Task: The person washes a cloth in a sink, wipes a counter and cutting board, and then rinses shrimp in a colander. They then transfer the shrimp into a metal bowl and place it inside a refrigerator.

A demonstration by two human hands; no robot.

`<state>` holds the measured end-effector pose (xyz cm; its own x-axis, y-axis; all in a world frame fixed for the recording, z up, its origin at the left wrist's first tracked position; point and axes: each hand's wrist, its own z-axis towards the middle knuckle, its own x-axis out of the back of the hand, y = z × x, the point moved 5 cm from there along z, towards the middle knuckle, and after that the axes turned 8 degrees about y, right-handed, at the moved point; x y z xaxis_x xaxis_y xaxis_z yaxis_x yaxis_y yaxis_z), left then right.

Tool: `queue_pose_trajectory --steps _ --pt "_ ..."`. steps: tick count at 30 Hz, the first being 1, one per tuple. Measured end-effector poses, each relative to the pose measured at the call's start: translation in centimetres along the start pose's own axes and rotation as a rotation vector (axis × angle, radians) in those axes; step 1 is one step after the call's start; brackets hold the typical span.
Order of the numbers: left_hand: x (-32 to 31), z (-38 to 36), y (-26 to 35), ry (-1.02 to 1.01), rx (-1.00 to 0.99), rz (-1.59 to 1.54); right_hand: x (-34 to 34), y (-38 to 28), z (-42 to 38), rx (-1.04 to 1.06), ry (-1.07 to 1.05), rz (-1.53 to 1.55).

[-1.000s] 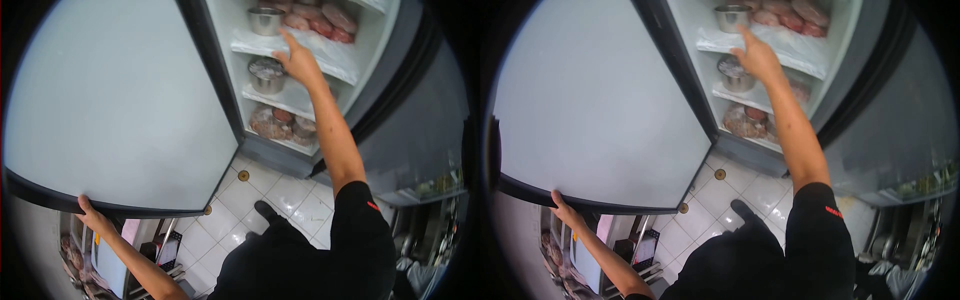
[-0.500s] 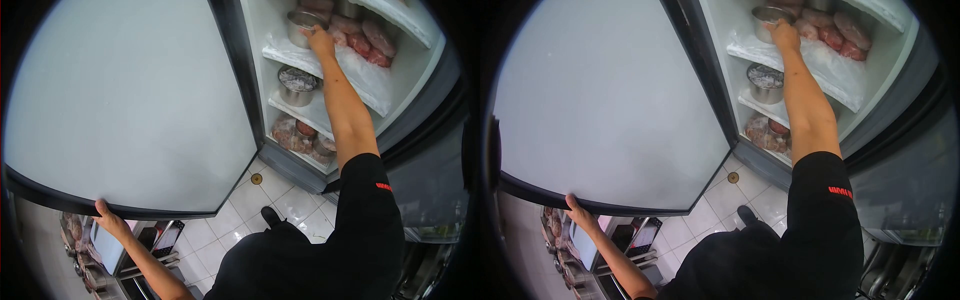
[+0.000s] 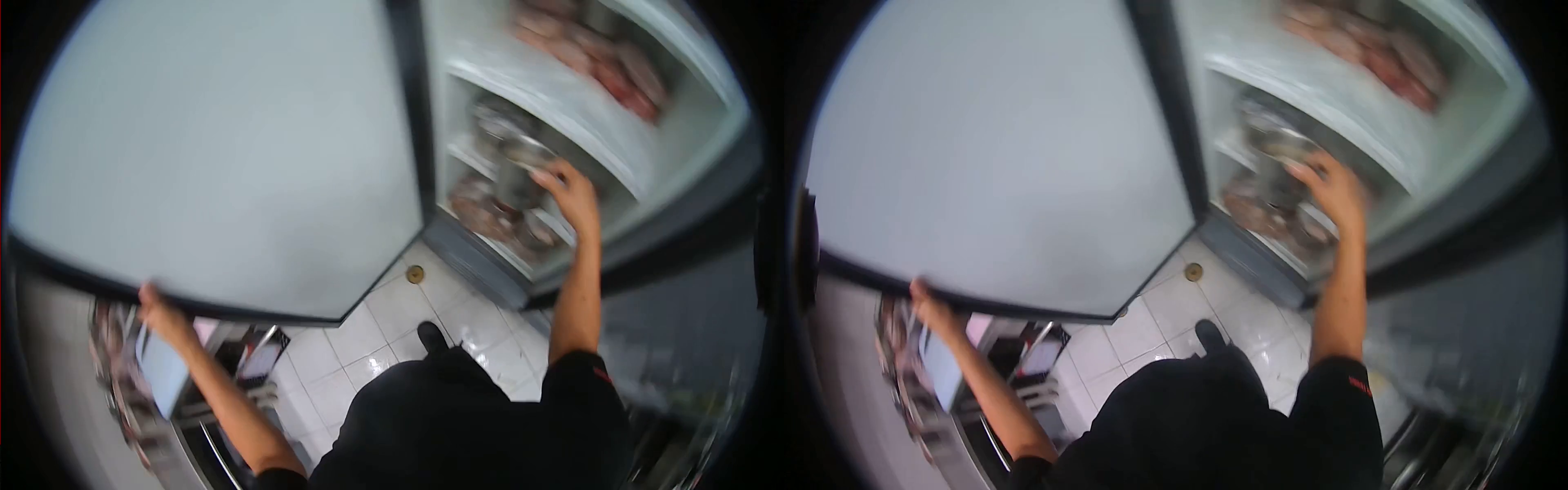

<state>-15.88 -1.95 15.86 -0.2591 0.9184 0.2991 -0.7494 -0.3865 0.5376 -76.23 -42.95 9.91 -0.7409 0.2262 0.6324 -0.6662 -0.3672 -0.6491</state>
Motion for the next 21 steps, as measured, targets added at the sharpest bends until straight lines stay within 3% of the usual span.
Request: queue_pose_trajectory --steps 1,2,3,4,6,7,8,9,12,14,16,18,19,20,21 --pt "0.1 0.1 -3.6 -0.031 -0.466 0.58 -0.8 1.6 -0.2 -0.039 0.061 -0.025" --pt "0.0 -0.8 0.1 0.021 -0.579 0.645 -2.0 3.9 0.2 -0.098 0.038 0.051" --pt "-0.7 -0.5 1.9 -0.005 -0.476 0.576 -3.4 9.0 1.2 -0.144 0.039 -0.042" --pt "-0.5 -0.7 4.0 -0.012 -0.289 0.404 -3.8 9.2 1.1 -0.185 0.07 -0.134" --pt "0.0 -0.6 7.0 -0.004 0.181 -0.147 -7.6 18.1 3.4 -0.103 0.094 -0.179" --pt "0.7 -1.2 8.0 0.0 0.287 -0.296 -11.3 28.1 6.6 -0.039 0.031 -0.27" --pt "0.9 -2.1 8.8 -0.007 0.344 -0.401 -11.3 23.2 5.2 0.143 0.081 -0.137" --pt "0.8 -2.4 8.6 -0.028 0.34 -0.556 -11.8 21.8 4.7 0.017 -0.008 -0.286" --pt "2.1 -3.1 9.2 -0.028 0.324 -0.599 -10.4 4.8 -3.7 -0.012 -0.007 -0.393" --pt "3.9 -3.8 10.5 -0.078 0.3 -0.484 -18.0 8.8 -5.0 0.355 -0.158 -0.132" --pt "5.2 -5.2 11.7 -0.137 0.266 -0.545 -23.6 4.4 -13.7 0.498 -0.594 0.007" --pt "7.4 -7.0 12.8 -0.219 0.163 -0.545 -23.9 -4.7 -24.7 0.403 -1.152 -0.054" --pt "8.6 -7.6 13.2 -0.272 0.097 -0.559 -27.9 -2.5 -28.9 0.576 -1.197 -0.007" --pt "10.4 -8.1 13.7 -0.305 0.068 -0.611 -23.4 -12.3 -33.3 0.499 -1.378 -0.082" --pt "12.5 -8.2 13.6 -0.593 0.298 -0.724 -23.8 -14.5 -36.6 0.466 -1.451 -0.017"
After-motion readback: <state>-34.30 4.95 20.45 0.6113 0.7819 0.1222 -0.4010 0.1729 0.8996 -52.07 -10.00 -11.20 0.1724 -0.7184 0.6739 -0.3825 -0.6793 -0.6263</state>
